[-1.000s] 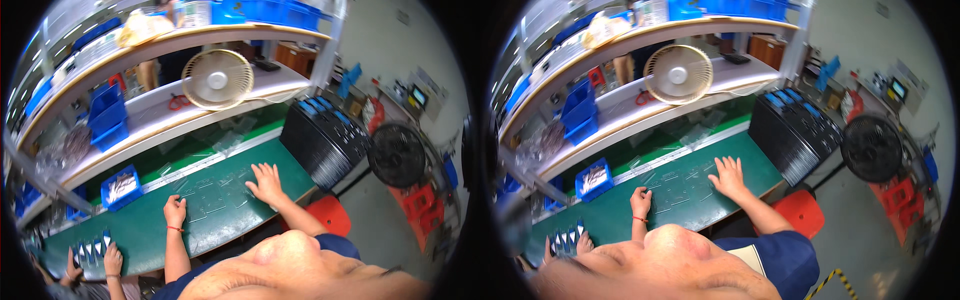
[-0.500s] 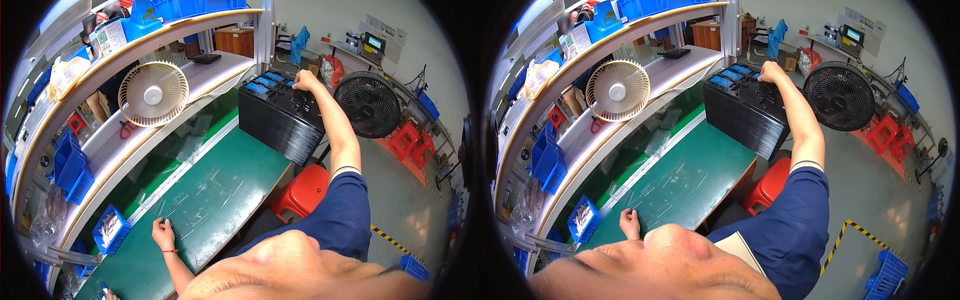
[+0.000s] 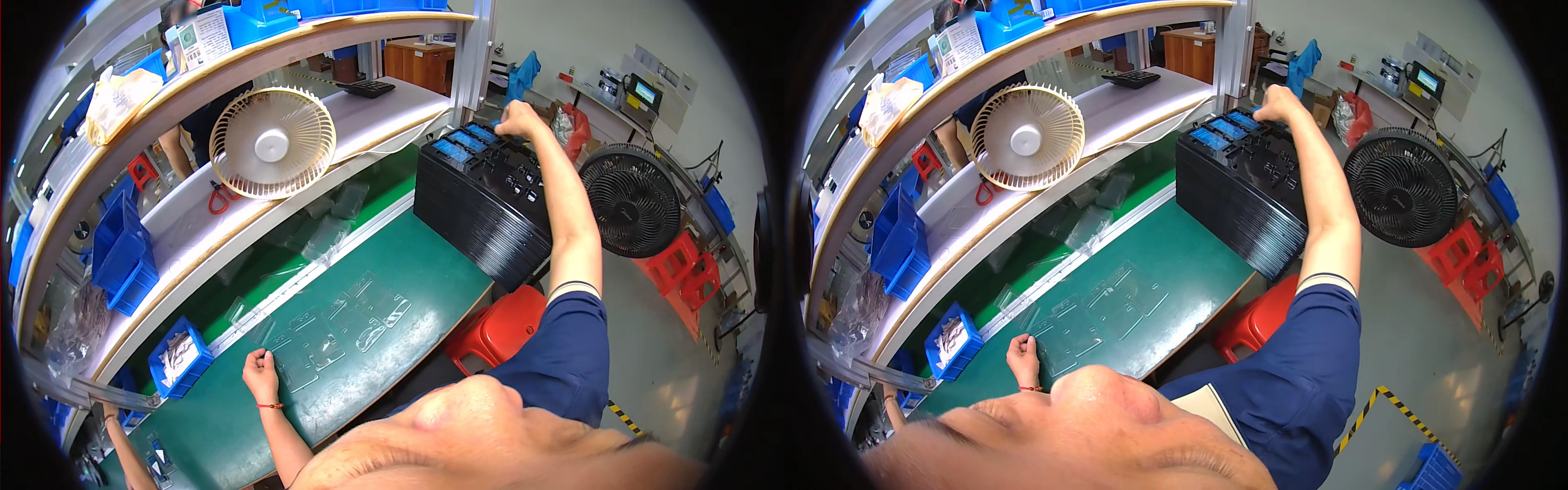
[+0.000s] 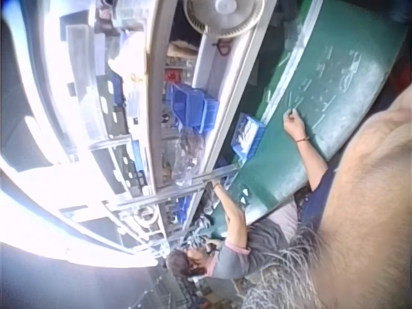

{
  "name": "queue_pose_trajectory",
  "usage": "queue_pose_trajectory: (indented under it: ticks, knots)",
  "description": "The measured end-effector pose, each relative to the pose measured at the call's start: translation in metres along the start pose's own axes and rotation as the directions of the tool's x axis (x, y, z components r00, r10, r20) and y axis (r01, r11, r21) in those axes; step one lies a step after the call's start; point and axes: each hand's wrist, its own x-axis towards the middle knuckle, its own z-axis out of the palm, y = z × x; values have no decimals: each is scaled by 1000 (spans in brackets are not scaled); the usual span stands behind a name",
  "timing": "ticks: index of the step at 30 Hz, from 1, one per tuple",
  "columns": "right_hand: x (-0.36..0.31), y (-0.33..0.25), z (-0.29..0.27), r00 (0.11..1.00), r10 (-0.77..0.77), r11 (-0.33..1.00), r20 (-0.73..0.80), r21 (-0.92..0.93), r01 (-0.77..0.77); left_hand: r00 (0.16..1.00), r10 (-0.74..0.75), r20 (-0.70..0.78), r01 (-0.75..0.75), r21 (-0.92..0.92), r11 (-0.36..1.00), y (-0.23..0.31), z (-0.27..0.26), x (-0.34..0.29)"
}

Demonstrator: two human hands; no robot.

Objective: Placing blue electronic modules into plastic trays and inserting white triangular pieces.

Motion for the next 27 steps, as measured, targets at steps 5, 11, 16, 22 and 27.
queue_pose_trajectory:
  ticks: [5, 11, 16, 22, 27]
  knots:
    - [37, -23, 52, 995, 16, 999, 99, -37, -13, 984, -159, 75, 173, -241, 955, 3, -6, -3]
    - [38, -22, 45, 968, 76, 994, 240, -94, -55, 979, -163, 121, 190, -259, 947, 14, -9, -4]
    - [30, -36, 45, 998, 43, 996, 53, -77, -39, 970, -196, 146, 230, -274, 934, 8, -7, -2]
    - [35, -49, 35, 983, -81, 997, 167, 24, 78, 972, -170, 162, 210, -280, 937, 9, -10, -5]
    - [27, -64, 47, 973, -130, 987, 190, -68, 145, 963, -188, 191, 240, -304, 922, 8, -10, 1]
